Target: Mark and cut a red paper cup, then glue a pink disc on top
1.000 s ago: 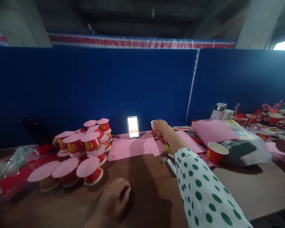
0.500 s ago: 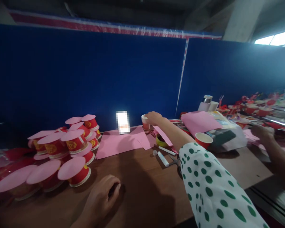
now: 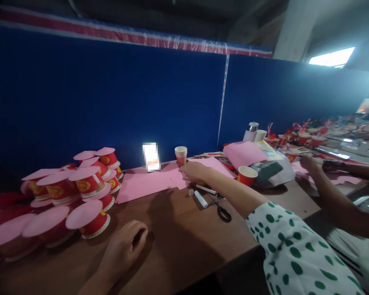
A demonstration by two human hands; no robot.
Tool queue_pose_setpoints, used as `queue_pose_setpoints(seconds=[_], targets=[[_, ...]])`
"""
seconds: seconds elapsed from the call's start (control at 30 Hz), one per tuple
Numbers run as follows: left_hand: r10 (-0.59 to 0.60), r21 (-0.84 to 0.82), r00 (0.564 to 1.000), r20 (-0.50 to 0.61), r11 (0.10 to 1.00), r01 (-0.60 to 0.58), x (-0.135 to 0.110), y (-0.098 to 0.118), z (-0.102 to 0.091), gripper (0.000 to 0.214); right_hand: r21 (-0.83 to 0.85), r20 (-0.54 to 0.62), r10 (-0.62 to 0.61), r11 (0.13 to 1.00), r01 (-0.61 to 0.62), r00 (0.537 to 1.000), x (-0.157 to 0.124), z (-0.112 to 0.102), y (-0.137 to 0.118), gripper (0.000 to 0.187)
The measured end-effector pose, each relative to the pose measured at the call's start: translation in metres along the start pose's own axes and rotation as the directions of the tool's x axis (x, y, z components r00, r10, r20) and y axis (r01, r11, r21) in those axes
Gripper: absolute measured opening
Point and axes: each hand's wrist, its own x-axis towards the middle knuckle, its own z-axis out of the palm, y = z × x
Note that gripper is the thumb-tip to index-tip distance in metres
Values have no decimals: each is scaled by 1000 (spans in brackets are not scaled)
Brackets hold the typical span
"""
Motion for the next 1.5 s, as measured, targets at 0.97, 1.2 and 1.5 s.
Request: queue_pose_setpoints(seconds=[0.97,1.2,1.5], targets=[[35,65,997,-64,997,-30,0,6,-2,17,340,-64,358,885,-317,931,-78,76,-5,26],[40,101,995,-86,994,-31,-1,7,-3,16,390,-130,418,855,-341,899,-70,84,-20,29],[40,102,995,-88,994,-31,-2,10,-5,17,373,-45,488,818,-438,872,-58,89,-35,30]])
